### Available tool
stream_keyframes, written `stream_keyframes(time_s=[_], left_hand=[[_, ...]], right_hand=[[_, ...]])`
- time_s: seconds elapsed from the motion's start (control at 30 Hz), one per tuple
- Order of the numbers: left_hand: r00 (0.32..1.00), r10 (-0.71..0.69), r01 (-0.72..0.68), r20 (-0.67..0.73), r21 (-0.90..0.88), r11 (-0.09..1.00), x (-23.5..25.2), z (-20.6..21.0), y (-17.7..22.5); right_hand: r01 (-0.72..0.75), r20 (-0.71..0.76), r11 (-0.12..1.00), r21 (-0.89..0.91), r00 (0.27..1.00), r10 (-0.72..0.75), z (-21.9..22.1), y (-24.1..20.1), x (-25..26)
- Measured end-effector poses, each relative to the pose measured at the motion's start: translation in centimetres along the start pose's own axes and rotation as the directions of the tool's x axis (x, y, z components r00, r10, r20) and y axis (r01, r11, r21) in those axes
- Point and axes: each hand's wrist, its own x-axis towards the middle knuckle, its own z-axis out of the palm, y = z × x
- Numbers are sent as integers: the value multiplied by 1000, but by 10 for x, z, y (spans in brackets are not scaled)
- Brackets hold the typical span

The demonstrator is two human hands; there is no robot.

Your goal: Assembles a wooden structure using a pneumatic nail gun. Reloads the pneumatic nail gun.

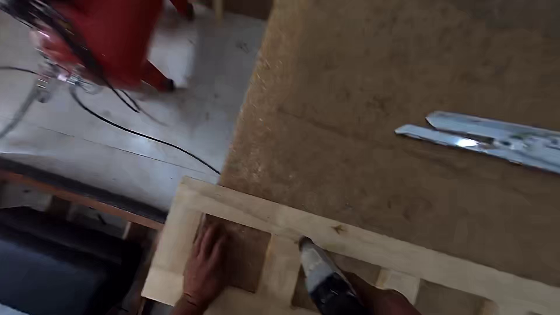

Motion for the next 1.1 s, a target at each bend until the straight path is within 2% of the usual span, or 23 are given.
stream_keyframes(time_s=[0.13, 0.4, 1.1], left_hand=[[1000, -23, 23, 13, 9, 1000, 2, -2, 4], [1000, 7, -6, -19, 73, 997, 4, 2, 0], [1000, 13, -11, -21, 78, 997, 5, 5, 1]], right_hand=[[-66, 140, 997, -43, 988, 72, 7, -11, 24], [-86, 262, 993, -81, 959, 104, 13, -27, 49], [-119, 288, 991, -55, 949, 130, 12, -19, 56]])
